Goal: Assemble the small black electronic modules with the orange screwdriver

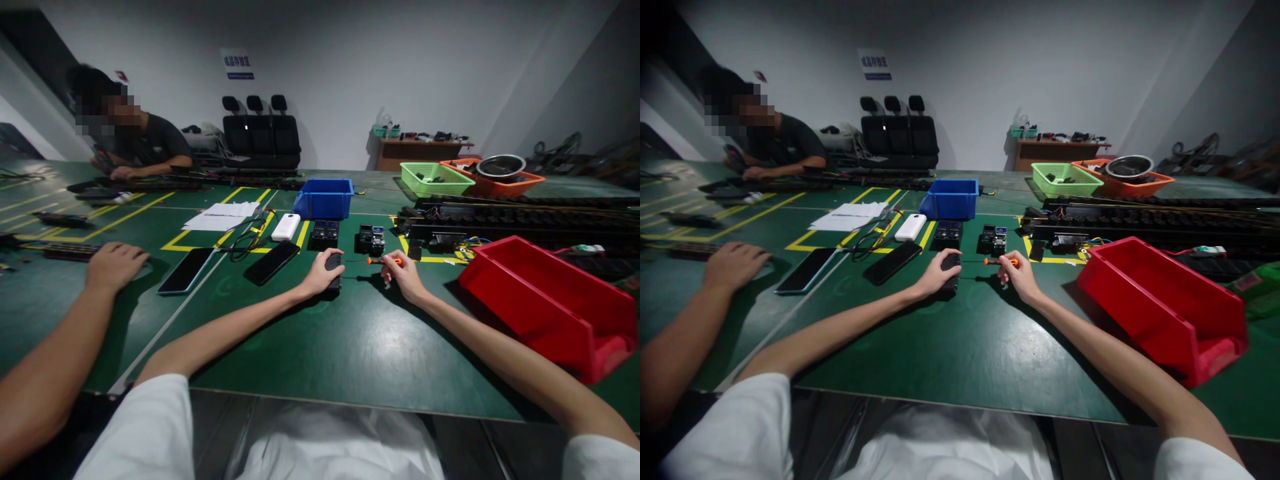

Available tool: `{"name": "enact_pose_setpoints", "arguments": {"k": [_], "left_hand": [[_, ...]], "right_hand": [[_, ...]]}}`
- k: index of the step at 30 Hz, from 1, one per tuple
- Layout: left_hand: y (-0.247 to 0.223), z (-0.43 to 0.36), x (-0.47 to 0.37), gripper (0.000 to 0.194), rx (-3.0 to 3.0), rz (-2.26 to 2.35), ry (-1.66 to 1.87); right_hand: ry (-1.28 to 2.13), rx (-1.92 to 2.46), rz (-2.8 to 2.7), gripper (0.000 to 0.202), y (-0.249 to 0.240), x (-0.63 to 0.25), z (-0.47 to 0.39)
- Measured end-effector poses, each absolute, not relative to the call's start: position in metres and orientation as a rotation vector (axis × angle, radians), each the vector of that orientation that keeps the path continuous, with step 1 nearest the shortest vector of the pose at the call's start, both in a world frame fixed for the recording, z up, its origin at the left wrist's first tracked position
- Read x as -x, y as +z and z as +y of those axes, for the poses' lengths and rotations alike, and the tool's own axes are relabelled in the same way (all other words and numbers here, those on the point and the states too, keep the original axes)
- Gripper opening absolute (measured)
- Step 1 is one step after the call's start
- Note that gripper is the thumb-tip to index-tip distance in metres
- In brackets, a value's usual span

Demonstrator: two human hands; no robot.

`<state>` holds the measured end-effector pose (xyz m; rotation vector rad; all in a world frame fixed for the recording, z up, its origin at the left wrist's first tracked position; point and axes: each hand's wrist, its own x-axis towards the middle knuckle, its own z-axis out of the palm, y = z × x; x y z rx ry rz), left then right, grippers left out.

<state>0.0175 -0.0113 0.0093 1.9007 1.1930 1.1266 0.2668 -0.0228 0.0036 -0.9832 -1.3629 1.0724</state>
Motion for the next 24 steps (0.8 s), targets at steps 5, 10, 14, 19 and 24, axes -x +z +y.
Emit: {"name": "enact_pose_setpoints", "arguments": {"k": [5,10,14,19,24], "left_hand": [[0.009,-0.014,-0.016,0.033,-1.896,1.19,1.124],[0.007,-0.016,-0.016,0.033,-1.882,1.21,1.138],[0.006,-0.019,-0.016,0.033,-1.857,1.222,1.148],[0.006,-0.029,-0.017,0.033,-1.83,1.231,1.153],[0.01,-0.039,-0.017,0.033,-1.823,1.256,1.138]], "right_hand": [[1.096,1.027,-1.392,0.037,0.002,-0.266,-0.023],[1.148,0.979,-1.362,0.033,0.001,-0.268,-0.022],[1.182,0.948,-1.353,0.034,-0.001,-0.272,-0.025],[1.225,0.907,-1.4,0.03,0.001,-0.274,-0.038],[1.221,0.903,-1.479,0.027,0.005,-0.273,-0.049]]}}
